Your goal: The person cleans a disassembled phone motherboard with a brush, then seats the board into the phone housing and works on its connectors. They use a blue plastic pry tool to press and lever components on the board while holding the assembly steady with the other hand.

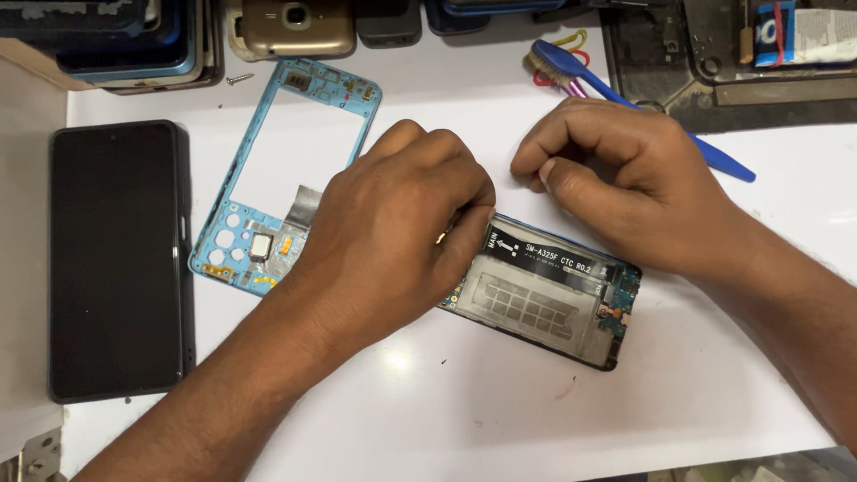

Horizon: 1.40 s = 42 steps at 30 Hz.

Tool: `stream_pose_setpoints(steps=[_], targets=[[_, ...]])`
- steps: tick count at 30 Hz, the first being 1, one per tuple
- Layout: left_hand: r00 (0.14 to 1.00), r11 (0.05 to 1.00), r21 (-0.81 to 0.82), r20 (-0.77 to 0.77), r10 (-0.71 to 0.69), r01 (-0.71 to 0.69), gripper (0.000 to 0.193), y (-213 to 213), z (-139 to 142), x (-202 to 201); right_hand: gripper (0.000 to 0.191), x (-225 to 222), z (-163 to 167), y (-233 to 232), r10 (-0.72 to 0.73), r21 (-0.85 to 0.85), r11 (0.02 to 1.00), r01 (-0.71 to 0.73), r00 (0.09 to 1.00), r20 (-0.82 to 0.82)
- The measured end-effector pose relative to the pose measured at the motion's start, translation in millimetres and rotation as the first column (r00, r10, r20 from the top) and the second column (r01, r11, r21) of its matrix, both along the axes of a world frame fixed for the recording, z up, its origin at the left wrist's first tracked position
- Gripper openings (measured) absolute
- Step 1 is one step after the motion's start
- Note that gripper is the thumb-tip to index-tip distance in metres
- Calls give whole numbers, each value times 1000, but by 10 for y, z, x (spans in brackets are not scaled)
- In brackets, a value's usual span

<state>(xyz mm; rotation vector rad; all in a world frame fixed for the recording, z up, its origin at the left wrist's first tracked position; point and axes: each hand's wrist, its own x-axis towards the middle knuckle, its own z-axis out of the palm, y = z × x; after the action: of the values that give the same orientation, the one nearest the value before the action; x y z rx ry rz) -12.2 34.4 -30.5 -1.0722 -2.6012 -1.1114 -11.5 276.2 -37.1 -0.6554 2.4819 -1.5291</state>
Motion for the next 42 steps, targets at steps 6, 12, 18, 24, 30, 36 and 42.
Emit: stream_pose_setpoints(steps=[6,12,18,24,30,36,42], targets=[[1000,1000,19,29,9,-9,4,-14,2,-3,18,-1,3,-1,-25,60,998,24,1000,5],[1000,998,58,25,16,-17,3,-29,-11,-1,12,30,57,-32,31,83,996,-26,998,-63],[999,997,80,45,19,-22,5,-38,-37,-2,10,58,81,-85,89,158,985,-67,986,-139],[998,997,78,58,24,-29,6,-53,-37,2,11,86,48,-127,81,248,968,-28,975,-206],[996,996,66,61,62,-66,15,-180,6,-65,10,94,50,-142,76,295,956,-12,975,-208],[972,990,15,196,132,-138,14,-179,13,-79,8,115,44,-182,45,325,945,30,974,-220],[967,989,17,216,137,-144,10,-161,-14,-79,8,118,45,-202,69,306,952,13,964,-256]])
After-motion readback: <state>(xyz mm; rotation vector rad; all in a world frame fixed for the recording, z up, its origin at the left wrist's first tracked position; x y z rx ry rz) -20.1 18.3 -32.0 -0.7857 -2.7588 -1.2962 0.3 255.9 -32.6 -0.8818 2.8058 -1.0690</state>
